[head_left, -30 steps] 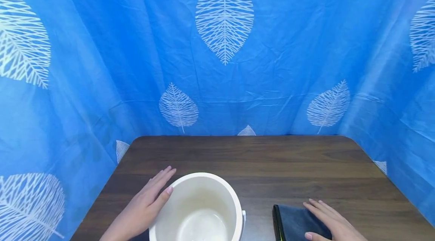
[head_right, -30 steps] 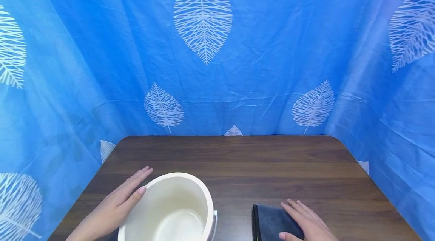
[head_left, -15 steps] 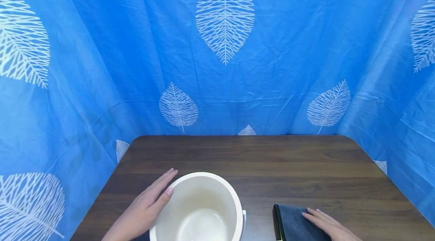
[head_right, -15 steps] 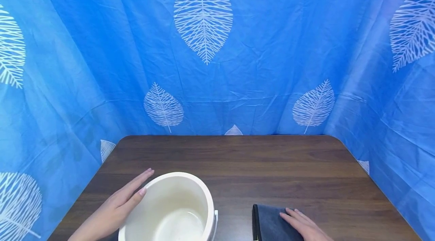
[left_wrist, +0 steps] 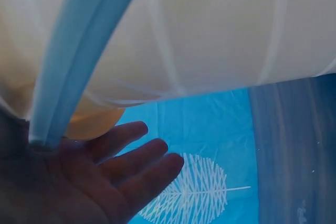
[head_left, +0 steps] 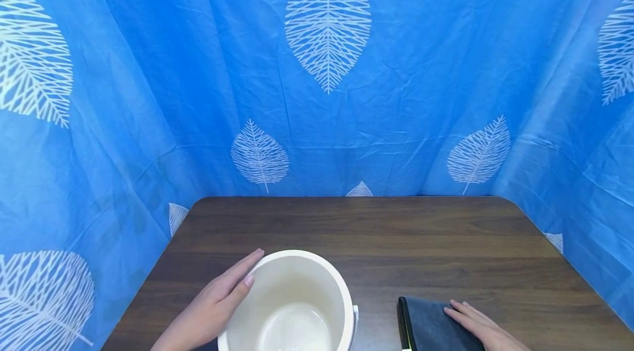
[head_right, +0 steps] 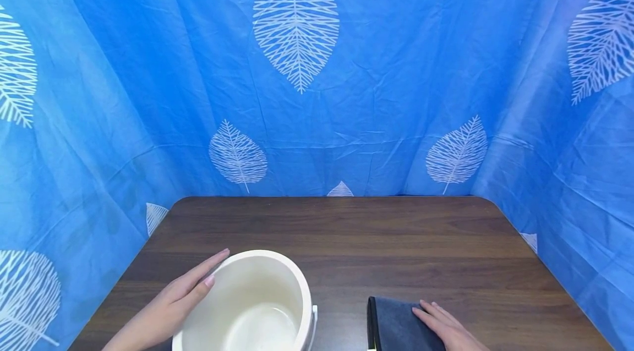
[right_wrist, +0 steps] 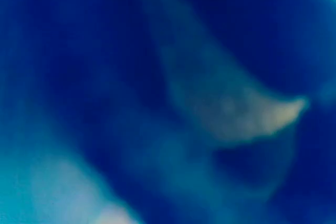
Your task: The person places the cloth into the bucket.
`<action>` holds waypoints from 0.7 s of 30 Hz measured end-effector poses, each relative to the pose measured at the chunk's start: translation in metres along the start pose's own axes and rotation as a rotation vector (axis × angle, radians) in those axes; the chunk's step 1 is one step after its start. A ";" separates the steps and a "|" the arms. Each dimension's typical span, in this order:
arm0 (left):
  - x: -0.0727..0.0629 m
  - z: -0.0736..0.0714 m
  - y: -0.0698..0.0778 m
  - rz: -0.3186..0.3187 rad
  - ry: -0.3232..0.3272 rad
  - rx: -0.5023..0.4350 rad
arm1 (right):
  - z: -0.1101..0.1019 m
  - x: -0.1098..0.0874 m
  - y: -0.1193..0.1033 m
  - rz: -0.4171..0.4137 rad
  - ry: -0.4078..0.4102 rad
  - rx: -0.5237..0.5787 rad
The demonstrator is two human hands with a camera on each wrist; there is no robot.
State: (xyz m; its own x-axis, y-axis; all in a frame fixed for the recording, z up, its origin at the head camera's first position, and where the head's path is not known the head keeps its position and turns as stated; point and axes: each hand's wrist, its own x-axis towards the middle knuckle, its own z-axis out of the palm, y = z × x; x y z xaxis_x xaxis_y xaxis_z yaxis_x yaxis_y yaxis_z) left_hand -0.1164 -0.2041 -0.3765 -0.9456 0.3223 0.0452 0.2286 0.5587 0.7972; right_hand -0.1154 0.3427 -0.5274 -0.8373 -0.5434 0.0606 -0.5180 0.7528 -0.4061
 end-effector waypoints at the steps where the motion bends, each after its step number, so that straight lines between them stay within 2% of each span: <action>1: 0.000 0.000 -0.001 0.011 -0.003 -0.011 | 0.000 0.000 0.000 -0.006 -0.003 -0.003; 5: -0.001 0.001 -0.008 0.041 -0.024 -0.076 | -0.002 0.000 -0.002 -0.029 -0.005 -0.018; 12: 0.000 0.001 -0.013 0.027 -0.046 -0.212 | -0.007 0.003 -0.009 0.005 -0.063 -0.008; 15: 0.000 0.002 -0.013 0.042 -0.031 -0.221 | -0.008 0.003 -0.012 0.018 -0.069 -0.016; 21: -0.001 0.003 -0.012 -0.009 -0.019 -0.240 | -0.012 0.004 -0.018 0.014 -0.071 -0.044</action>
State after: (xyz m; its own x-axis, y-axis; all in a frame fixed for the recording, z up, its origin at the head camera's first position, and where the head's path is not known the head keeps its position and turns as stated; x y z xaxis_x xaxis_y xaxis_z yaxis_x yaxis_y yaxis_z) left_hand -0.1179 -0.2087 -0.3885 -0.9422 0.3338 0.0280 0.1565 0.3647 0.9179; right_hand -0.1120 0.3313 -0.5090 -0.8310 -0.5562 -0.0099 -0.5147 0.7755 -0.3655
